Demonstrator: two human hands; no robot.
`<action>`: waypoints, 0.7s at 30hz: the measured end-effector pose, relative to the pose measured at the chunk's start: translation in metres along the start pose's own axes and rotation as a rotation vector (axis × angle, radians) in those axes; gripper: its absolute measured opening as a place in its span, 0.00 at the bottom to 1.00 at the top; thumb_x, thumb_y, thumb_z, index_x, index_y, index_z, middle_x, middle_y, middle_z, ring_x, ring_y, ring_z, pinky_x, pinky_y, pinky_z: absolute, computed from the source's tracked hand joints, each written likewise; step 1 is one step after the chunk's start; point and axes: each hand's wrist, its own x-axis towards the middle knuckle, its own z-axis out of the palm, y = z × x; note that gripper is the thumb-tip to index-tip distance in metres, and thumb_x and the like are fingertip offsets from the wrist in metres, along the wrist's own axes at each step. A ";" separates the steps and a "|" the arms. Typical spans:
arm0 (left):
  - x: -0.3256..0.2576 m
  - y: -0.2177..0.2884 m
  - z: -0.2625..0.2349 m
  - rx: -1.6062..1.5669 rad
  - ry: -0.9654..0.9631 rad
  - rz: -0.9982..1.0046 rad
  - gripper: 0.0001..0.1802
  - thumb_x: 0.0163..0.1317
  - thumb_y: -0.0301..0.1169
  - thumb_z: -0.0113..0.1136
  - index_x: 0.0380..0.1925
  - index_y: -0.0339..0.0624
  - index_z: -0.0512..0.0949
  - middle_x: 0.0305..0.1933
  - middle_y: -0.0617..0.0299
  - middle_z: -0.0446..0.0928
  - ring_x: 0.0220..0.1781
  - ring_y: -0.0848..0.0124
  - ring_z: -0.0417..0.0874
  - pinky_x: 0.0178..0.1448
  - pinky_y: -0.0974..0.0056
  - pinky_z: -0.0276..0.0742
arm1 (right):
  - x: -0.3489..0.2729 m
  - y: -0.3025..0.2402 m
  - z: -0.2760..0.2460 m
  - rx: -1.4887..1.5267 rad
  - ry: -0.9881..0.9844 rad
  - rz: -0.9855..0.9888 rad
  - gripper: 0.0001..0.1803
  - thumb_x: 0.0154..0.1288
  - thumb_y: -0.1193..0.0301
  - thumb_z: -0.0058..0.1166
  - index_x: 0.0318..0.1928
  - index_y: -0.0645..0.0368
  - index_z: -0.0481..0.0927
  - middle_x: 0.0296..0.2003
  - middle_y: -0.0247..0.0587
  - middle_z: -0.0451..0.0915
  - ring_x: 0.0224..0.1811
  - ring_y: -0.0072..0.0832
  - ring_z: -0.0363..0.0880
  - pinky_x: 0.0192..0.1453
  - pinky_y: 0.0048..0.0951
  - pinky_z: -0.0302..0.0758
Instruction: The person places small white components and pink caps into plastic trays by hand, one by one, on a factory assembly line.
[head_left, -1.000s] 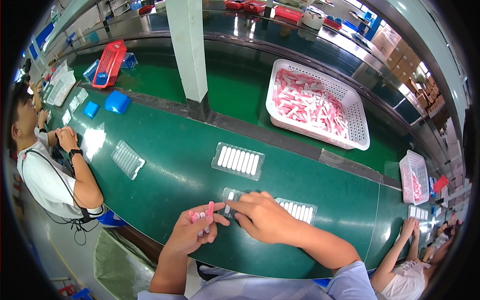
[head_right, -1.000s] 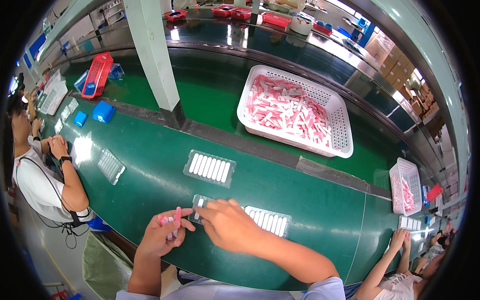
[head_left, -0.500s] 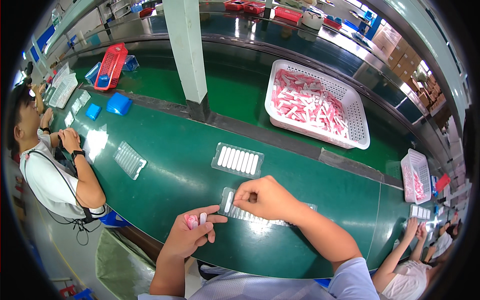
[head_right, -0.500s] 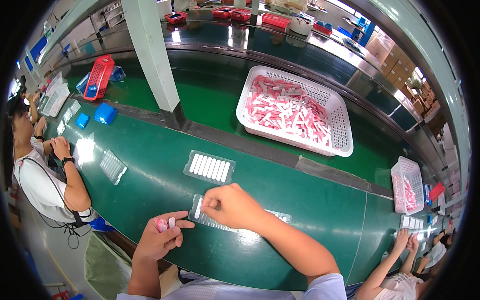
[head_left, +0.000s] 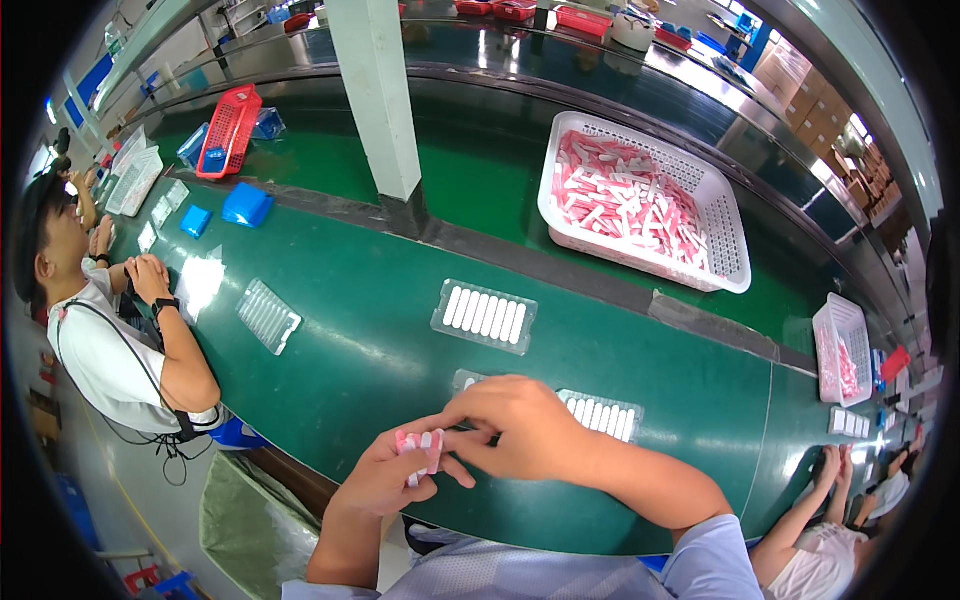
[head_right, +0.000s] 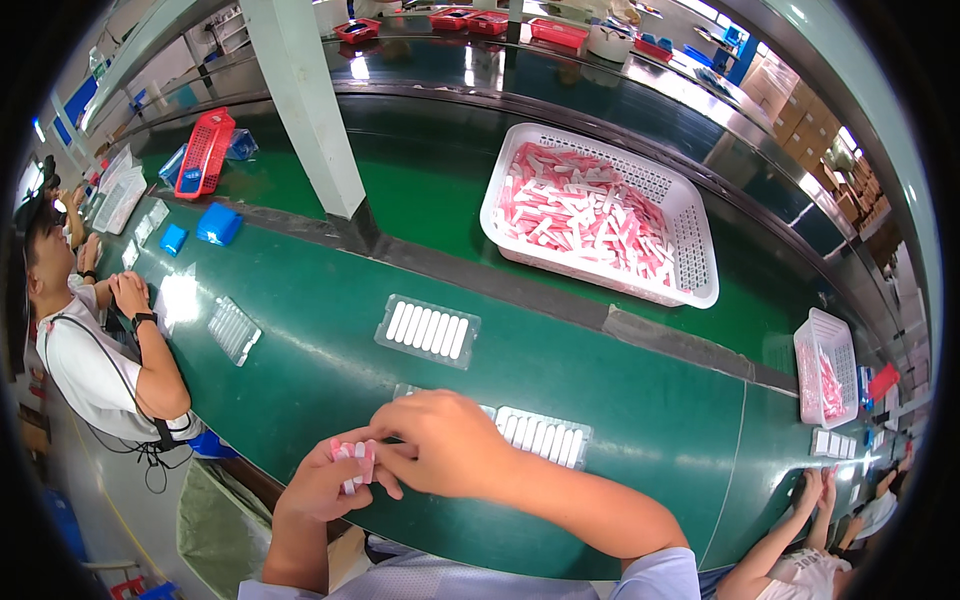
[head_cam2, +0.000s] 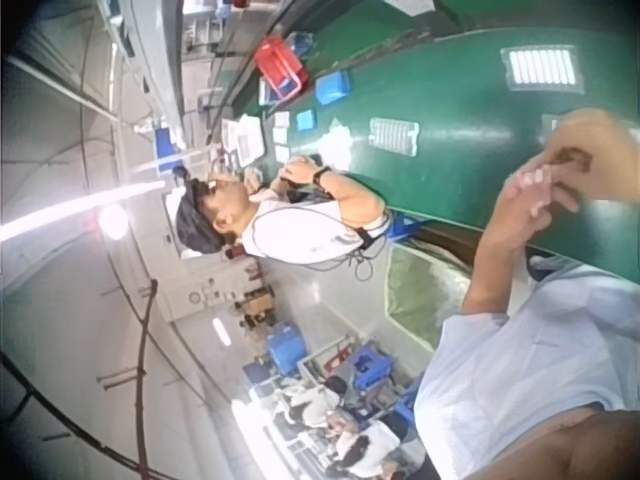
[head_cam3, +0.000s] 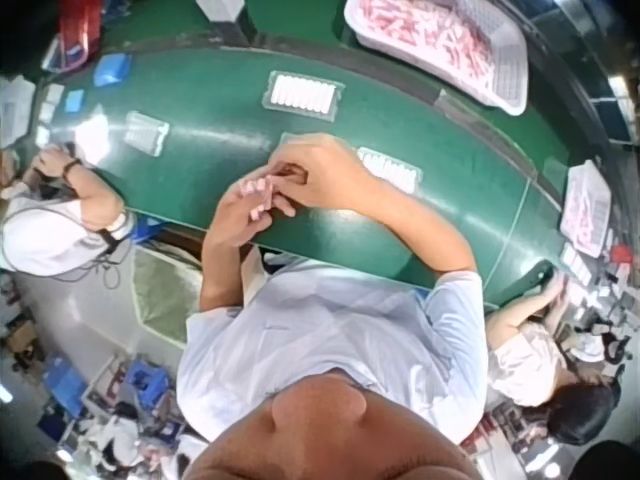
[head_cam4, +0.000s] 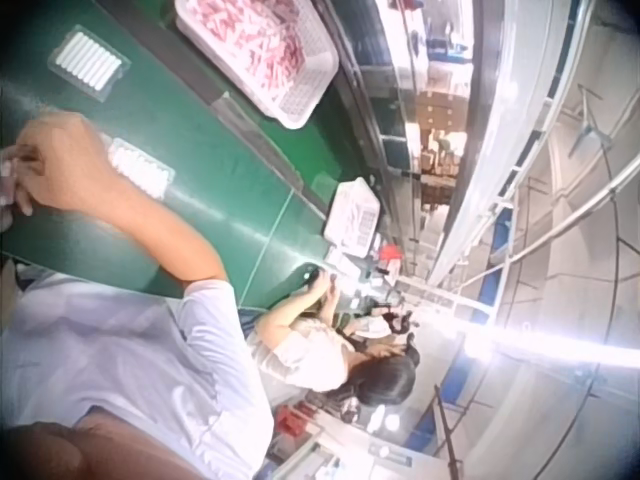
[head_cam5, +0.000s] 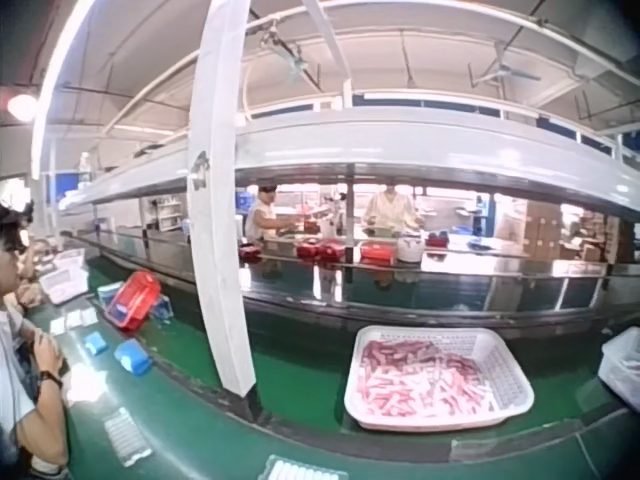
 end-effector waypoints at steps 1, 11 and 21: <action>0.001 -0.001 0.002 0.064 -0.031 -0.012 0.31 0.77 0.28 0.54 0.75 0.29 0.59 0.68 0.41 0.76 0.50 0.61 0.89 0.22 0.76 0.58 | 0.000 -0.001 0.001 0.058 -0.048 -0.077 0.11 0.60 0.72 0.68 0.44 0.57 0.87 0.23 0.39 0.74 0.26 0.37 0.75 0.31 0.38 0.73; -0.004 0.000 0.003 0.173 0.056 -0.049 0.28 0.77 0.27 0.53 0.73 0.30 0.63 0.67 0.44 0.78 0.46 0.67 0.90 0.22 0.77 0.57 | -0.001 0.020 -0.025 0.572 -0.028 0.497 0.06 0.73 0.73 0.62 0.40 0.64 0.86 0.27 0.29 0.85 0.26 0.10 0.74 0.31 0.19 0.71; 0.002 -0.006 0.010 0.235 0.029 -0.020 0.26 0.75 0.28 0.59 0.69 0.30 0.70 0.61 0.50 0.82 0.38 0.76 0.87 0.23 0.78 0.58 | 0.004 -0.008 -0.028 0.307 -0.303 0.541 0.09 0.71 0.70 0.64 0.37 0.65 0.87 0.29 0.44 0.89 0.29 0.26 0.87 0.35 0.28 0.80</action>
